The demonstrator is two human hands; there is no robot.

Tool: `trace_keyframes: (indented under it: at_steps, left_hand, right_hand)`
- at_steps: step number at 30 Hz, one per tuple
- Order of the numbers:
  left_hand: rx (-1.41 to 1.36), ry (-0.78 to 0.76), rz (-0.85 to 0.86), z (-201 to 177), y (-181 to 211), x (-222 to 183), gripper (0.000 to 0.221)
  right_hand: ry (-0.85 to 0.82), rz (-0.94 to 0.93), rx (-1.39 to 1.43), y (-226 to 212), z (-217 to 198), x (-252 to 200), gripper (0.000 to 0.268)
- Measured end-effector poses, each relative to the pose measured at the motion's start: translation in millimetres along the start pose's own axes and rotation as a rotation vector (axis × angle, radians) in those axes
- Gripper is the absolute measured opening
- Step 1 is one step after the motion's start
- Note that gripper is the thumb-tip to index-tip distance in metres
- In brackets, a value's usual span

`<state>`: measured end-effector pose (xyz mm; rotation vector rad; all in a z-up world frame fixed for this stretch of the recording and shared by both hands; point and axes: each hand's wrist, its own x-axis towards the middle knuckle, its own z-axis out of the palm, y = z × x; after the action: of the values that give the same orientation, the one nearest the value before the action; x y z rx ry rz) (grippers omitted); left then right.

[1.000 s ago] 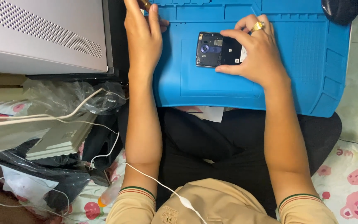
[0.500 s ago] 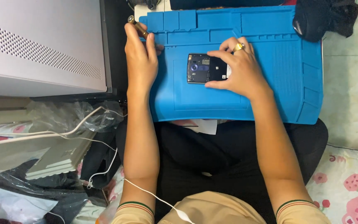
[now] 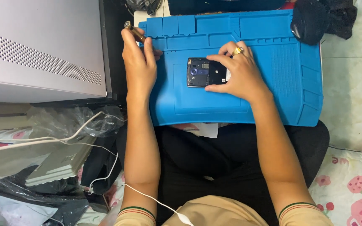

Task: Reconnecting internal ribbon cables and components of a smartphone on a repair mat.

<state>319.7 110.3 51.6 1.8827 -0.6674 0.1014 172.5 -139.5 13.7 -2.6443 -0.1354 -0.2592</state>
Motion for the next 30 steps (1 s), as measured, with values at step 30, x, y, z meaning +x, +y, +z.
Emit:
trace_keyframes:
  at_steps: [30]
  left_hand:
    - [-0.045,0.058,0.143,6.0,1.8,-2.1,0.016]
  right_hand:
    - [-0.054,0.024,-0.027,-2.4,-3.8,1.6,0.089]
